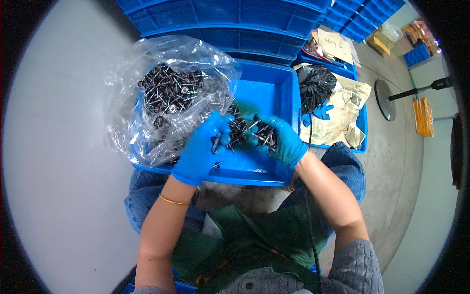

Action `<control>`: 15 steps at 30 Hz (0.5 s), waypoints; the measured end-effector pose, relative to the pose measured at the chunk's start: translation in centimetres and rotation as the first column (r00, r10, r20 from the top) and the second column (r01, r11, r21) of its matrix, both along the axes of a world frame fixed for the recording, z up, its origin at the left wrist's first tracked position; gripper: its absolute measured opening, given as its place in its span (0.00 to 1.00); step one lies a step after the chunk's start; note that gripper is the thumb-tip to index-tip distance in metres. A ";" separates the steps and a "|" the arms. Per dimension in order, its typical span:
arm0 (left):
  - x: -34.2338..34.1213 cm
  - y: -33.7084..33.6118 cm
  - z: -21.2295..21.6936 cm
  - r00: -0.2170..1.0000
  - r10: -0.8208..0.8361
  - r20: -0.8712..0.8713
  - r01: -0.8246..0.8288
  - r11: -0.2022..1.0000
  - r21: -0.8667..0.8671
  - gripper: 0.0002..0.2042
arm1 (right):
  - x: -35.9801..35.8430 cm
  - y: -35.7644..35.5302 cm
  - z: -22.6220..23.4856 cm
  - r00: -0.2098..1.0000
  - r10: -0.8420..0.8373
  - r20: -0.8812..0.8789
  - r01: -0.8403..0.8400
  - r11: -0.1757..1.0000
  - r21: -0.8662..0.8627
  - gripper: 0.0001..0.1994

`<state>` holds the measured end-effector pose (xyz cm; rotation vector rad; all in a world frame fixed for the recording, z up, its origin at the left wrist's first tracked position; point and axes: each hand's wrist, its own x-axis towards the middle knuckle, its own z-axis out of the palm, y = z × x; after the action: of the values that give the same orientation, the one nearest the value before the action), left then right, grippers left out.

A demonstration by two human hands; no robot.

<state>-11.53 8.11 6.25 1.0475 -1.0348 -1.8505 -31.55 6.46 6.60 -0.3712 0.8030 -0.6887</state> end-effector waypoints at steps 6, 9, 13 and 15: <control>0.7 -0.6 0.8 0.929 0.268 -0.254 -0.192 0.939 0.286 0.15 | -0.2 -2.7 -5.3 0.966 0.108 -0.234 -0.141 0.982 -0.130 0.11; 0.5 0.1 1.2 0.973 0.213 -0.086 -0.212 0.977 0.027 0.16 | 1.1 -3.3 -9.3 0.735 0.203 -0.646 -0.480 0.830 -0.285 0.13; 1.3 0.1 1.3 0.974 0.147 0.175 -0.111 0.973 -0.201 0.22 | 4.5 -2.9 -11.5 0.237 -0.027 -0.971 -0.845 0.488 -0.220 0.14; 1.4 0.0 1.3 0.968 0.140 0.208 -0.096 0.973 -0.212 0.23 | 6.4 -2.8 -11.4 0.142 -0.077 -0.987 -0.834 0.528 -0.161 0.13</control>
<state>-10.18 8.07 7.58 1.1851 -1.2325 -1.5229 -25.20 3.70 -4.77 -1.9293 1.4621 -0.0236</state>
